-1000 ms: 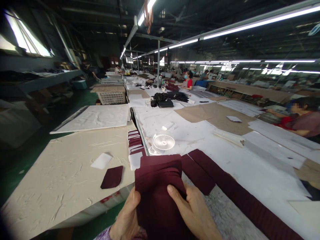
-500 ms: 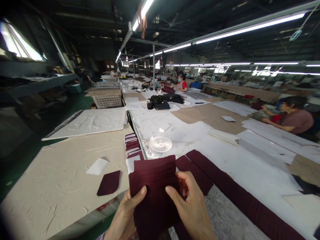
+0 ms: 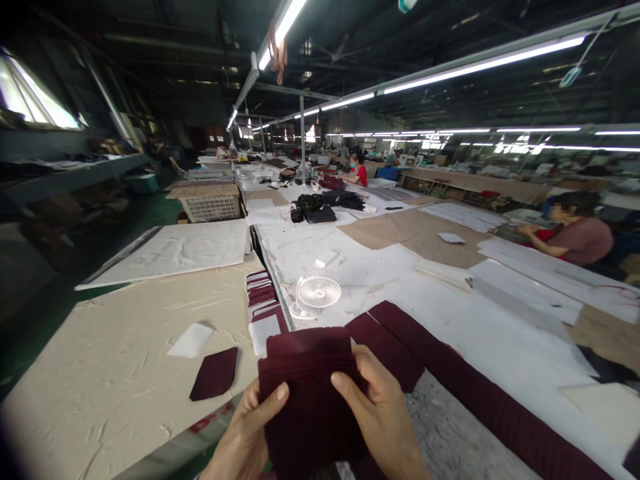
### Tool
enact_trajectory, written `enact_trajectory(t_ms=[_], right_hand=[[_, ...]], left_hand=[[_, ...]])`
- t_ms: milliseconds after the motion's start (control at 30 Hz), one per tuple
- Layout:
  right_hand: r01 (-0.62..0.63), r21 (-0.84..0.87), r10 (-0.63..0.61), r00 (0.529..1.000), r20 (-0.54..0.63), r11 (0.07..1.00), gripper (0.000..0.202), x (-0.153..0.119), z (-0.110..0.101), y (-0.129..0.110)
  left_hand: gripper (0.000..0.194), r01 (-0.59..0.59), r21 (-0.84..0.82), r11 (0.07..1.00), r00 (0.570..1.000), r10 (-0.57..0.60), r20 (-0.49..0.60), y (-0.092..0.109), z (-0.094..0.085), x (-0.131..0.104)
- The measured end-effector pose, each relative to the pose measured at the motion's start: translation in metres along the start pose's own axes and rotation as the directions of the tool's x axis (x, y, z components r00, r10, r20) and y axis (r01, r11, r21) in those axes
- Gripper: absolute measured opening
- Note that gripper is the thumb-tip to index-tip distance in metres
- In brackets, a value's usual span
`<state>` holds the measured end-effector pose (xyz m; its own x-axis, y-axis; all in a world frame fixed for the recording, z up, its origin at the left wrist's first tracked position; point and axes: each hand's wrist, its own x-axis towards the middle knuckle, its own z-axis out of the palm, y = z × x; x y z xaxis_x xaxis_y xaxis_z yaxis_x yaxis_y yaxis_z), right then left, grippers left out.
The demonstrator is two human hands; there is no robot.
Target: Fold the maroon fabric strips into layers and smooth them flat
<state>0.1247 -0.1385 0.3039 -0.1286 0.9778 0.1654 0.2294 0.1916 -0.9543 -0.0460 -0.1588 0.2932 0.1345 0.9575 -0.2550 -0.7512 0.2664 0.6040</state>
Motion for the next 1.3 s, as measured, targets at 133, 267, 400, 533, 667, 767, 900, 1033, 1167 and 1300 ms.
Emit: enact_trajectory(t_ms=[133, 267, 400, 533, 667, 767, 900, 1033, 1167, 1300], right_hand=[[0.041, -0.171, -0.040, 0.999, 0.010, 0.984, 0.018, 0.000, -0.004, -0.003], [0.003, -0.119, -0.003, 1.000, 0.003, 0.993, 0.021, 0.000, -0.006, -0.002], [-0.098, 0.048, 0.096, 0.994, 0.048, 0.994, 0.034, 0.001, -0.007, -0.004], [-0.120, 0.095, 0.114, 0.991, 0.071, 0.988, 0.037, 0.003, -0.005, -0.010], [-0.130, 0.069, 0.125, 0.990, 0.072, 0.989, 0.040, 0.005, -0.003, -0.013], [-0.138, 0.064, 0.133, 0.988, 0.079, 0.988, 0.042, 0.005, -0.003, -0.013], [-0.154, 0.148, 0.146, 0.987, 0.068, 0.977, 0.046, 0.005, -0.001, -0.012], [-0.156, 0.234, 0.139, 0.987, 0.086, 0.960, 0.045, 0.005, 0.003, -0.015], [-0.162, 0.219, 0.144, 0.985, 0.096, 0.962, 0.046, 0.005, 0.006, -0.015], [-0.137, 0.134, 0.129, 0.989, 0.069, 0.981, 0.038, 0.004, 0.006, -0.011]], left_hand=[[0.031, -0.014, -0.002, 1.000, 0.998, 0.014, 0.068, 0.009, -0.001, 0.004], [0.039, 0.031, -0.016, 0.999, 0.994, -0.029, 0.104, 0.013, 0.001, 0.006], [0.046, 0.070, -0.082, 0.994, 0.984, -0.056, 0.167, 0.015, -0.001, 0.006], [0.045, 0.109, -0.125, 0.986, 0.978, -0.084, 0.192, 0.016, -0.006, 0.006], [0.043, 0.099, -0.163, 0.982, 0.977, -0.065, 0.202, 0.017, -0.007, 0.006], [0.041, 0.096, -0.158, 0.983, 0.979, -0.065, 0.192, 0.016, -0.008, 0.006], [0.040, 0.019, -0.090, 0.996, 0.981, -0.001, 0.193, 0.010, -0.018, 0.003], [0.047, -0.078, 0.085, 0.993, 0.988, 0.066, 0.137, 0.001, -0.025, -0.003], [0.055, -0.079, 0.163, 0.983, 0.989, 0.057, 0.137, -0.001, -0.017, -0.005], [0.051, -0.054, 0.182, 0.982, 0.997, 0.044, 0.064, -0.003, -0.006, -0.004]])
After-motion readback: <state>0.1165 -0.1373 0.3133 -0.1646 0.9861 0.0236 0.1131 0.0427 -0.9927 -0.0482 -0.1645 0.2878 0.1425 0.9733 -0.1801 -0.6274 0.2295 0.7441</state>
